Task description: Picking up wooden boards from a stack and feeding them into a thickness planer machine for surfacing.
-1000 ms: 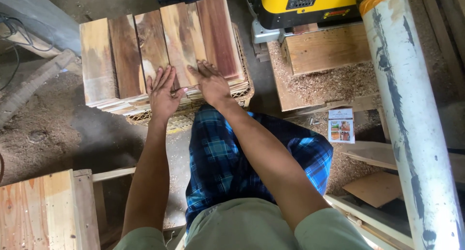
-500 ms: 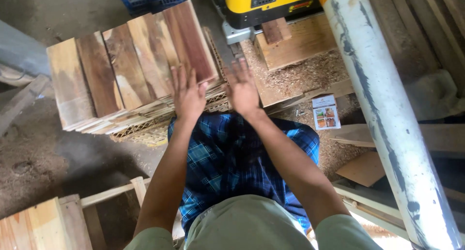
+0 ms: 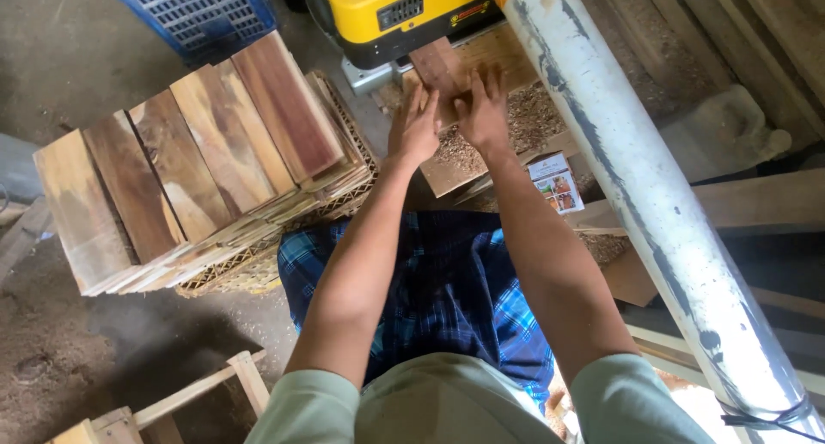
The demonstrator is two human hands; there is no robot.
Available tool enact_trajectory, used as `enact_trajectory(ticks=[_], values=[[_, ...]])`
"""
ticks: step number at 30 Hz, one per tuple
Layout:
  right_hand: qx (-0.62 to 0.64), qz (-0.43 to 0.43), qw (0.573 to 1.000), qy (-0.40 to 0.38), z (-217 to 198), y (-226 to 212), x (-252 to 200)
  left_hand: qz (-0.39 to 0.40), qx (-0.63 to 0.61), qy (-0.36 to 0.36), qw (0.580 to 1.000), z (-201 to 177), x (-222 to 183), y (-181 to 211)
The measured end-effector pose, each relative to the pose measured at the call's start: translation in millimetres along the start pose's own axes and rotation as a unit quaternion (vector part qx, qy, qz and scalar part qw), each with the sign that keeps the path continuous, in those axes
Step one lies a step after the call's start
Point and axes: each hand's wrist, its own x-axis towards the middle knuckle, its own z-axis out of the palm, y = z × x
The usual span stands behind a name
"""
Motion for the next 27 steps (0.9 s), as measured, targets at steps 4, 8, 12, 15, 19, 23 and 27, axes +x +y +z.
enact_trajectory(ticks=[4, 8, 12, 15, 19, 23, 27], values=[[-0.026, 0.045, 0.997, -0.059, 29, 19, -1, -0.046, 0.042, -0.065, 0.996, 29, 25, 6], [-0.027, 0.039, 0.998, -0.042, 55, 33, -9, -0.083, 0.043, -0.081, 0.992, 37, 21, 11], [0.025, 0.073, 0.996, -0.040, 41, 11, -24, -0.058, 0.012, -0.060, 0.996, 8, -12, 34], [0.081, 0.093, 0.992, -0.025, 29, -6, -49, -0.057, -0.040, -0.036, 0.997, 15, -35, 28], [0.197, 0.221, 0.955, -0.027, 33, -15, -65, -0.066, -0.139, -0.007, 0.988, 11, -66, 20], [0.407, 0.345, 0.844, 0.046, 4, -47, -77, -0.102, -0.238, 0.013, 0.966, 3, -92, 22], [0.537, 0.428, 0.725, 0.055, 24, -7, -89, -0.077, -0.272, 0.072, 0.957, 33, -113, 18]])
